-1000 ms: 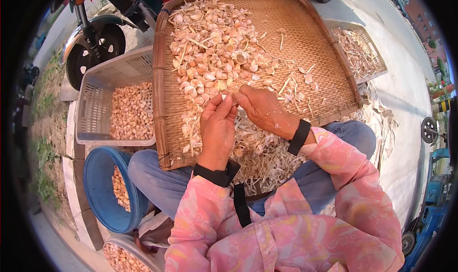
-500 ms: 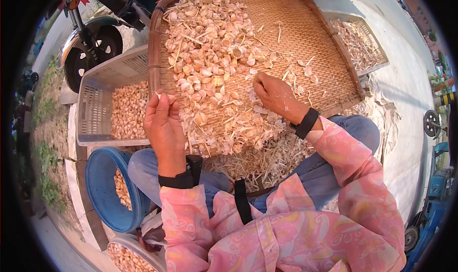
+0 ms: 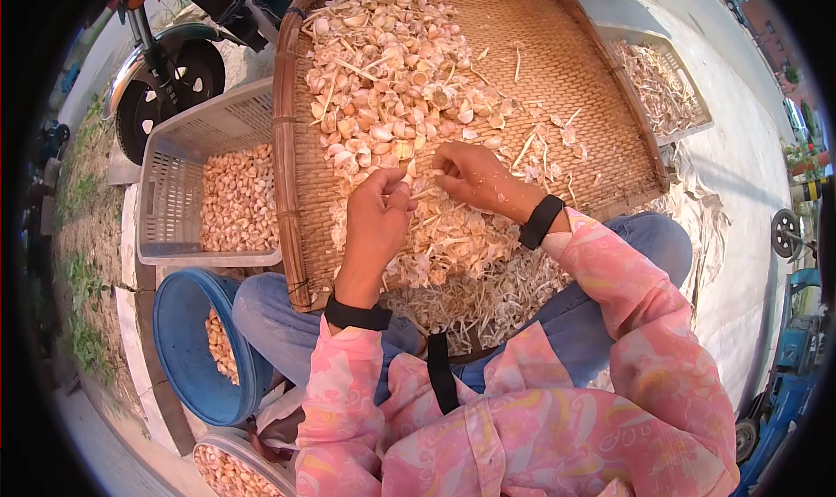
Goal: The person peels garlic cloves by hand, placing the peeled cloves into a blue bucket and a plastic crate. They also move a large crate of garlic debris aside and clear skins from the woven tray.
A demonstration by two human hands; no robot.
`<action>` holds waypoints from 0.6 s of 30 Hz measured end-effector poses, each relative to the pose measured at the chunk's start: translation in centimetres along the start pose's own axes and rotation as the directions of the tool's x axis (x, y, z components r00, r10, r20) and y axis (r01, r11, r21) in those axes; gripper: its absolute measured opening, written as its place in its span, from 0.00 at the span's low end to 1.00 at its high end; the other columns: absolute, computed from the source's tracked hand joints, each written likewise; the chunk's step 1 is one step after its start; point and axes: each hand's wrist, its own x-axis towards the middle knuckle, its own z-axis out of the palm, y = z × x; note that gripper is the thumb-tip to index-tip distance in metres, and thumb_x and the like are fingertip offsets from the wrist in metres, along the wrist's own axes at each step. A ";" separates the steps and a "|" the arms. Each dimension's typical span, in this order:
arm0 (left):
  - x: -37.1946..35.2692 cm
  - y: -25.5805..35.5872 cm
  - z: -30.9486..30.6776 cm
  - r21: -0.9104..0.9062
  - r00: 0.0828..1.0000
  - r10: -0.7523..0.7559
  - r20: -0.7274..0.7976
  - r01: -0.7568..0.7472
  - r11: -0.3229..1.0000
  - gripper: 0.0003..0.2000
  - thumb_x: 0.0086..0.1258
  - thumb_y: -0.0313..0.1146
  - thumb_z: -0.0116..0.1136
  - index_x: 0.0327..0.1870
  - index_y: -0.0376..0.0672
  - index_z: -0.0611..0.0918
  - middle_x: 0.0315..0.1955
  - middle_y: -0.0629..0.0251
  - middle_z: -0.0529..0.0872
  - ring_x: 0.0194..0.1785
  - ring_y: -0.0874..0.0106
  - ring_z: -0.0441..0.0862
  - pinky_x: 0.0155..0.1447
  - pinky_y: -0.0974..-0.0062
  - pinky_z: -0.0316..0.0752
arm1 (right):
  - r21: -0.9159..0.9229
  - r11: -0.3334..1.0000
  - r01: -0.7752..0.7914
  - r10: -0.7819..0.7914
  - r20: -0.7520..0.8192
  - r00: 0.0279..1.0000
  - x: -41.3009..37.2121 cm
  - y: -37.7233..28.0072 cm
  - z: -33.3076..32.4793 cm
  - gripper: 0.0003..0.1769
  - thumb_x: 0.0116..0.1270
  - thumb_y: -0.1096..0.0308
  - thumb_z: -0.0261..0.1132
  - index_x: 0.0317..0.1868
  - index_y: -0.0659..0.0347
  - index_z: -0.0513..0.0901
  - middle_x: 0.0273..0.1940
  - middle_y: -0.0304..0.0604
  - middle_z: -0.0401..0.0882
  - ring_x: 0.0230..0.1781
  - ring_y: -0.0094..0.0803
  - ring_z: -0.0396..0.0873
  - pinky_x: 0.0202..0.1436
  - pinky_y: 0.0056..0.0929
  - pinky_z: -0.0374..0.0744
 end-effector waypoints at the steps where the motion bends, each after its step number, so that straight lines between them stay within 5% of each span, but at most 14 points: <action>1: 0.0 -0.2 0.5 -0.100 0.998 -0.055 0.023 0.057 0.993 0.14 0.69 0.30 0.50 0.51 0.32 0.75 0.38 0.59 0.82 0.37 0.75 0.81 0.38 0.82 0.76 | 0.232 0.970 -0.068 0.071 -0.005 0.997 -0.4 -0.3 0.1 0.06 0.59 0.72 0.62 0.36 0.62 0.75 0.30 0.41 0.74 0.32 0.32 0.76 0.35 0.29 0.74; 2: -0.1 -0.3 1.0 -0.198 0.993 -0.108 0.050 0.115 0.973 0.14 0.70 0.30 0.49 0.52 0.32 0.75 0.39 0.58 0.82 0.37 0.74 0.81 0.39 0.81 0.76 | 0.451 0.883 -0.128 0.139 0.008 0.990 -0.7 -0.6 0.2 0.06 0.60 0.71 0.64 0.37 0.61 0.77 0.29 0.37 0.74 0.31 0.26 0.75 0.34 0.25 0.73; 5: -0.1 -0.1 1.4 -0.507 0.972 -0.180 0.153 0.233 0.830 0.14 0.71 0.29 0.49 0.53 0.32 0.74 0.38 0.57 0.82 0.36 0.74 0.82 0.39 0.84 0.77 | 0.586 0.810 0.028 0.027 -0.085 0.996 -1.6 -1.2 0.7 0.10 0.60 0.68 0.65 0.41 0.61 0.78 0.34 0.36 0.76 0.33 0.23 0.76 0.36 0.22 0.74; 10: -0.5 -0.6 1.5 -0.748 0.972 -0.197 0.131 0.227 0.624 0.13 0.68 0.25 0.53 0.51 0.32 0.75 0.34 0.62 0.82 0.32 0.78 0.81 0.35 0.87 0.76 | 0.178 0.956 0.235 -0.195 -0.218 0.956 -2.3 -3.2 -0.7 0.09 0.60 0.71 0.64 0.41 0.62 0.78 0.32 0.40 0.75 0.30 0.31 0.77 0.32 0.26 0.74; 12: -1.1 -0.7 2.1 -0.645 0.996 -0.093 -0.006 0.067 0.761 0.11 0.67 0.26 0.54 0.48 0.33 0.77 0.32 0.63 0.82 0.31 0.79 0.80 0.34 0.87 0.75 | -0.045 0.920 0.389 -0.386 -0.270 0.882 -2.4 -3.5 -0.5 0.07 0.61 0.72 0.63 0.40 0.63 0.77 0.30 0.42 0.74 0.28 0.34 0.75 0.30 0.27 0.73; 15: -2.2 -0.6 3.7 -0.514 0.987 0.044 -0.152 -0.117 0.850 0.09 0.67 0.26 0.55 0.45 0.33 0.78 0.30 0.64 0.82 0.30 0.80 0.79 0.34 0.86 0.75 | -0.164 0.922 0.351 -0.385 -0.284 0.878 -2.6 -4.0 -0.6 0.06 0.62 0.70 0.61 0.36 0.63 0.76 0.29 0.45 0.74 0.26 0.39 0.74 0.28 0.29 0.72; 18: -2.5 -0.4 4.4 -0.458 0.975 0.084 -0.207 -0.173 0.872 0.09 0.67 0.29 0.56 0.44 0.33 0.79 0.29 0.66 0.82 0.29 0.81 0.78 0.34 0.86 0.74 | -0.098 0.983 0.157 -0.179 -0.289 0.940 -2.6 -4.2 0.1 0.10 0.63 0.65 0.57 0.31 0.64 0.74 0.30 0.47 0.73 0.29 0.42 0.76 0.30 0.34 0.75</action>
